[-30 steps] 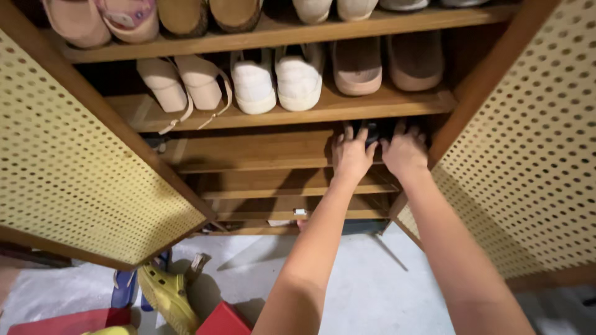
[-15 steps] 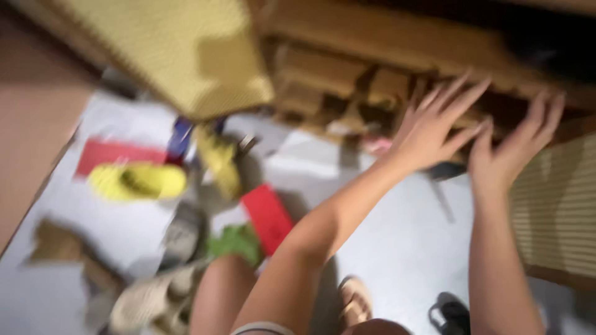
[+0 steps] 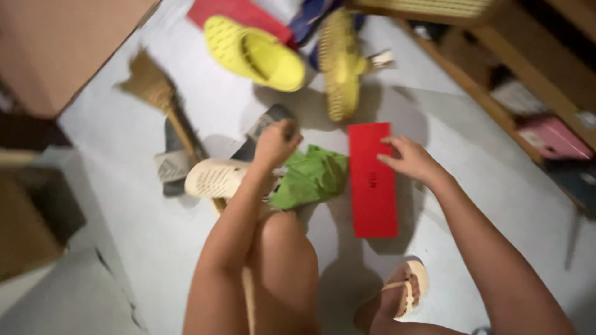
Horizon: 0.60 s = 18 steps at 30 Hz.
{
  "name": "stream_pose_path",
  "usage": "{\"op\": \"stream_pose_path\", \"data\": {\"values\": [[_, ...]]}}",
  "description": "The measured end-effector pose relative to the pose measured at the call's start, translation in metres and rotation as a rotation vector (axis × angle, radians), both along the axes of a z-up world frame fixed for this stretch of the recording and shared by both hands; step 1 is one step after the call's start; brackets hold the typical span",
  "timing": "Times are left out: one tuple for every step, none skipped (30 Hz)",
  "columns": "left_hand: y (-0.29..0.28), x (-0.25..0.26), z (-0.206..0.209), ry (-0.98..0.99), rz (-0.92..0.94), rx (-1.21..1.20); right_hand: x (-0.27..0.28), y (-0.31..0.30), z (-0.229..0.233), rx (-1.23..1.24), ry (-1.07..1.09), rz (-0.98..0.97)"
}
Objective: The person wipes several pairs of shoes with a green cloth, including black sandals, yellow clogs, and white clogs. The person places the cleaned shoes on a wooden shoe rack and also wipes red shoe boxes before placing them on the rack.
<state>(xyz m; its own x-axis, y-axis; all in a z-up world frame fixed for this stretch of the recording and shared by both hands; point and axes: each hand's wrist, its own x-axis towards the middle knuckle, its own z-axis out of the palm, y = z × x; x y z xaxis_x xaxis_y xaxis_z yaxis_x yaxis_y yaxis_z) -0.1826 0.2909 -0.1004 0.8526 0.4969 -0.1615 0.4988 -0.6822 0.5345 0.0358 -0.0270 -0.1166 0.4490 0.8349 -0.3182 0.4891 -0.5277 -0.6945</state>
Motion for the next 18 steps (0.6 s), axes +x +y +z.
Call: {"op": "stream_pose_path", "data": {"values": [[-0.002, -0.016, -0.004, 0.014, -0.065, 0.039, -0.002, 0.024, -0.015, 0.036, 0.045, -0.015], [-0.010, -0.030, -0.010, 0.030, -0.131, 0.078, -0.007, 0.050, -0.031, 0.070, 0.090, -0.031], [-0.022, -0.039, -0.019, 0.363, -0.216, -0.039, -0.011, 0.073, -0.045, 0.104, 0.135, -0.051], [-0.036, -0.048, -0.032, 0.692, -0.301, -0.167, -0.016, 0.095, -0.059, 0.118, 0.217, -0.091], [-0.048, -0.051, -0.046, 0.405, -0.604, 0.163, -0.022, 0.122, -0.072, 0.134, 0.297, -0.131], [-0.060, -0.058, -0.063, 0.571, -0.541, 0.031, -0.030, 0.147, -0.084, 0.147, 0.377, -0.171], [-0.072, -0.065, -0.082, 0.569, -0.571, 0.127, -0.043, 0.166, -0.096, 0.184, 0.393, -0.149], [-0.081, -0.074, -0.101, 0.567, -0.600, 0.222, -0.057, 0.185, -0.107, 0.220, 0.411, -0.127], [-0.090, -0.075, -0.120, 0.487, -0.536, 0.199, -0.065, 0.198, -0.115, 0.254, 0.421, -0.106], [-0.094, -0.078, -0.137, 0.407, -0.471, 0.178, -0.078, 0.210, -0.120, 0.260, 0.459, -0.077], [-0.098, -0.078, -0.150, 0.325, -0.402, 0.155, -0.095, 0.220, -0.123, 0.261, 0.496, -0.045], [-0.102, -0.078, -0.160, 0.347, -0.403, 0.138, -0.112, 0.228, -0.123, 0.261, 0.533, -0.012], [-0.101, -0.080, -0.167, 0.372, -0.397, 0.124, -0.129, 0.237, -0.122, 0.270, 0.524, 0.002], [-0.100, -0.080, -0.168, 0.396, -0.391, 0.110, -0.145, 0.244, -0.118, 0.280, 0.516, 0.016], [-0.100, -0.084, -0.165, 0.206, -0.351, 0.010, -0.159, 0.251, -0.113, 0.285, 0.513, 0.034], [-0.101, -0.086, -0.158, 0.013, -0.308, -0.081, -0.168, 0.258, -0.107, 0.266, 0.509, 0.103], [-0.101, -0.093, -0.149, -0.176, -0.270, -0.164, -0.180, 0.262, -0.102, 0.251, 0.510, 0.166], [-0.100, -0.101, -0.137, -0.085, -0.252, -0.257, -0.188, 0.266, -0.096, 0.236, 0.510, 0.229]]}}
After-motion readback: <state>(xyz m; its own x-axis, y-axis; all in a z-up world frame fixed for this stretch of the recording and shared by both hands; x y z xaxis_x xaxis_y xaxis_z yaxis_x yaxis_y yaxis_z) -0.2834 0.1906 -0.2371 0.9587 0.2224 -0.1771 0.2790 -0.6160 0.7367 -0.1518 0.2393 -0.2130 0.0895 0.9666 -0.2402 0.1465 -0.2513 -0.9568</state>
